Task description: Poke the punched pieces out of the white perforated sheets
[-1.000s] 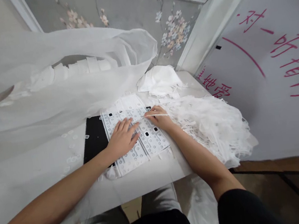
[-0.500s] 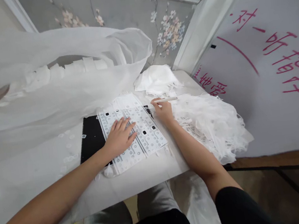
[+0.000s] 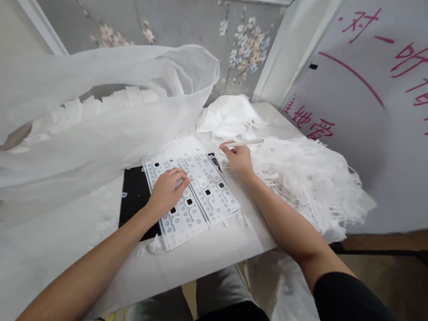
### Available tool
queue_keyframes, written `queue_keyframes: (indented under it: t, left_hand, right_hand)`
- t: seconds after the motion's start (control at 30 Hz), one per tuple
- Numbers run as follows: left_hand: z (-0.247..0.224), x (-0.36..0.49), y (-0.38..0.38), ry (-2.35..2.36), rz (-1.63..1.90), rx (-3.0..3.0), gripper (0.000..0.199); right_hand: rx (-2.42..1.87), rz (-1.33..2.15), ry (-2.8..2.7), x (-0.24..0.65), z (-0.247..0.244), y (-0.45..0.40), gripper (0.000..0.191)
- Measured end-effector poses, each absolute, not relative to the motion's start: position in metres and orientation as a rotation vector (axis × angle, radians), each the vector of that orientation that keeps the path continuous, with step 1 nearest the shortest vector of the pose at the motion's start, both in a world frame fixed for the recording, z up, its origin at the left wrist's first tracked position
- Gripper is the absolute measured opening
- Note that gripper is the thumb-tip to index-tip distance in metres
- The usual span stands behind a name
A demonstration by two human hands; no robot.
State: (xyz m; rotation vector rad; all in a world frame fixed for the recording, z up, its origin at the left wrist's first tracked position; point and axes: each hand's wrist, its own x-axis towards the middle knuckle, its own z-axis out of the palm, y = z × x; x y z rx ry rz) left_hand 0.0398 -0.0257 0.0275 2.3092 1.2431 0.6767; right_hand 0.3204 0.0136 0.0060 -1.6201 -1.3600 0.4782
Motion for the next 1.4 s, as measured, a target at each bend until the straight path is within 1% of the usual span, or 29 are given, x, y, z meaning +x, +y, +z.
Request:
queue_keyframes:
  t: [0.07, 0.17, 0.23, 0.33, 0.5, 0.63, 0.8, 0.97, 1.13, 1.23, 1.3, 1.4]
  left_hand:
    - [0.032, 0.052, -0.018, 1.223, 0.578, 2.362, 0.032]
    - [0.038, 0.079, -0.006, 1.191, 0.468, 2.461, 0.035]
    - [0.039, 0.095, 0.000, 1.207, 0.408, 2.515, 0.032]
    - [0.034, 0.111, 0.001, 1.263, 0.366, 2.581, 0.026]
    - [0.024, 0.114, -0.010, 1.338, 0.448, 2.617, 0.030]
    - [0.021, 0.116, -0.006, 1.370, 0.455, 2.610, 0.028]
    - [0.017, 0.121, 0.012, 1.429, 0.477, 2.588, 0.023]
    - [0.009, 0.126, 0.022, 1.415, 0.483, 2.582, 0.020]
    - [-0.001, 0.130, 0.017, 1.409, 0.560, 2.512, 0.017]
    - [-0.001, 0.121, 0.016, 1.322, 0.603, 2.447, 0.013]
    - [0.002, 0.107, 0.017, 1.258, 0.627, 2.379, 0.016]
    - [0.004, 0.082, 0.019, 1.213, 0.748, 2.074, 0.029]
  right_hand:
    - [-1.720, 0.453, -1.358, 0.322, 0.004, 0.016, 0.041]
    - [-1.781, 0.444, -1.418, 0.320, 0.005, 0.016, 0.048]
    - [-1.731, 0.465, -1.476, 0.316, 0.006, 0.014, 0.048]
    - [-1.601, 0.535, -1.543, 0.310, 0.007, 0.011, 0.041]
    - [-1.485, 0.608, -1.611, 0.302, 0.003, 0.008, 0.040]
    - [-1.428, 0.635, -1.608, 0.298, 0.002, 0.008, 0.041]
    - [-1.456, 0.707, -1.493, 0.299, 0.002, 0.008, 0.040]
    - [-1.334, 0.787, -1.329, 0.301, -0.001, 0.010, 0.038]
    - [-1.279, 1.041, -1.177, 0.294, 0.001, 0.009, 0.041]
    - [-1.302, 1.109, -1.193, 0.291, 0.002, 0.007, 0.039]
    - [-1.343, 1.085, -1.233, 0.291, 0.003, 0.005, 0.038]
    - [-1.387, 1.026, -1.293, 0.292, 0.002, 0.004, 0.038]
